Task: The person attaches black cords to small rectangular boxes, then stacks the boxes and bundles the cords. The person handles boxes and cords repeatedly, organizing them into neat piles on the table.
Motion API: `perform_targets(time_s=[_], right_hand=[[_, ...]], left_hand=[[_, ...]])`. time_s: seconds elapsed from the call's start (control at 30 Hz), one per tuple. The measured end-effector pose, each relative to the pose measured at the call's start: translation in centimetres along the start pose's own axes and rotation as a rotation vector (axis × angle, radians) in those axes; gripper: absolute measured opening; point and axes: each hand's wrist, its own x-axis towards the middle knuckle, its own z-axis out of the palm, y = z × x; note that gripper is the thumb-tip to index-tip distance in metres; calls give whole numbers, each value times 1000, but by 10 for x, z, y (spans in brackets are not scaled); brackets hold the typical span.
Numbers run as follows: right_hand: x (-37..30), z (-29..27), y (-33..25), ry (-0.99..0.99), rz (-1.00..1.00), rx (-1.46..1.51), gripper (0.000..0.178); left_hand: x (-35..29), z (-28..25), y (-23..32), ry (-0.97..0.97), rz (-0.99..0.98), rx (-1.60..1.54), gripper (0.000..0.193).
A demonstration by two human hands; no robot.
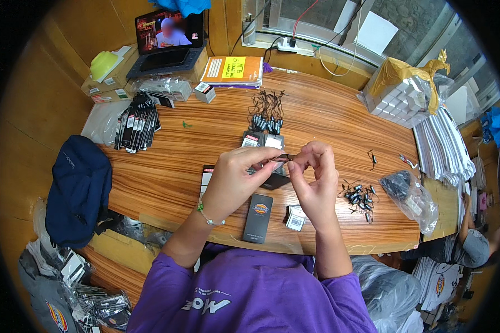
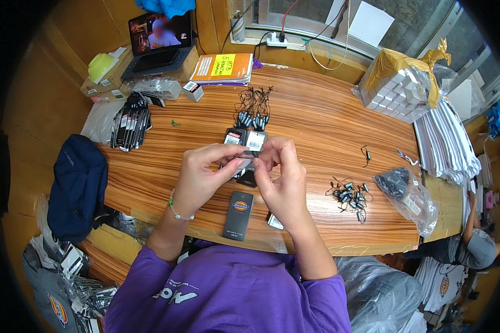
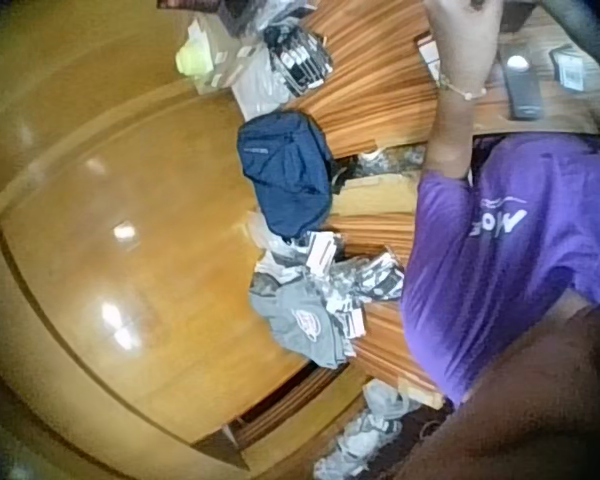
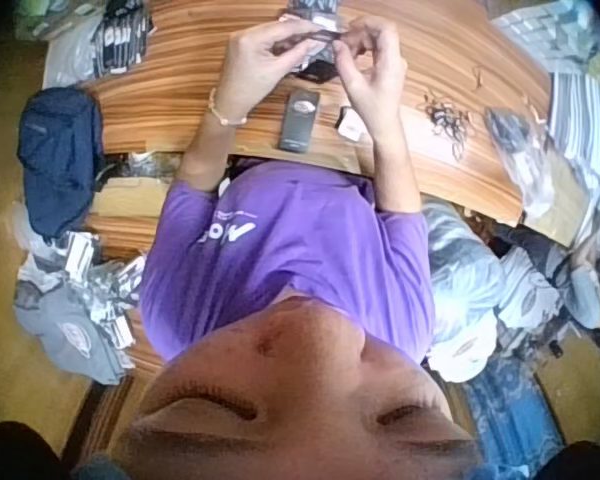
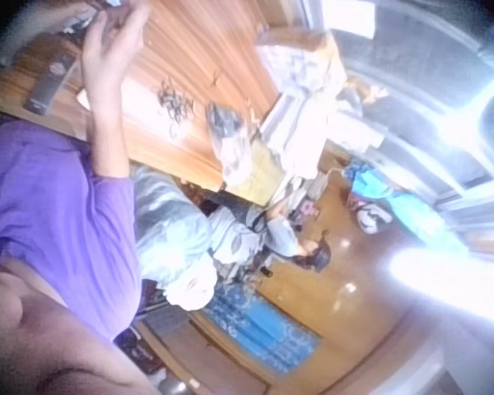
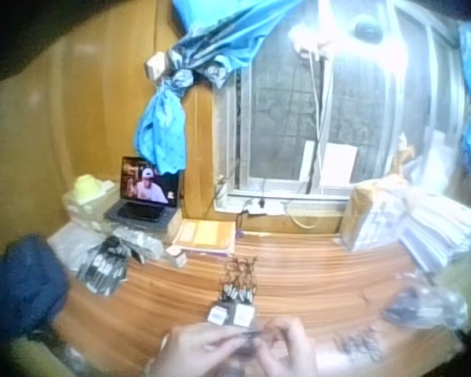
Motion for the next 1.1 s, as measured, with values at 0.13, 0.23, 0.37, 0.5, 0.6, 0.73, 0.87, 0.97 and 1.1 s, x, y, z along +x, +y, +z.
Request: perform_targets(time_s=[0.13, 0.23, 0.37, 0.5, 0.6, 0.73, 0.87, 0.97, 1.1], right_hand=[[-1, -2, 1, 15, 36, 31, 27], [0, -1, 4, 30, 10, 53, 26], [0, 1, 16, 31, 6, 58, 26], [1, 0, 18, 23, 73, 152, 23], [5, -5, 12, -39, 331, 396, 19], [9, -11, 18, -156, 498, 654, 14], [4, -16, 30, -142, 472, 689, 9], [8, -16, 30, 199, 406, 689, 9], [14, -28, 31, 220, 301, 896, 8]], left_hand=[[1, 1, 3, -57, 3, 22, 20], [2, 2, 5, -72, 9, 55, 20], [3, 3, 1, -95, 14, 115, 18], [5, 7, -2, -52, 147, 169, 18], [8, 7, -4, -1, 311, 300, 21], [8, 8, -11, 56, 525, 500, 21], [5, 9, -12, 65, 667, 600, 18], [1, 7, -17, 94, 687, 632, 15], [-1, 5, -28, 144, 698, 528, 13]])
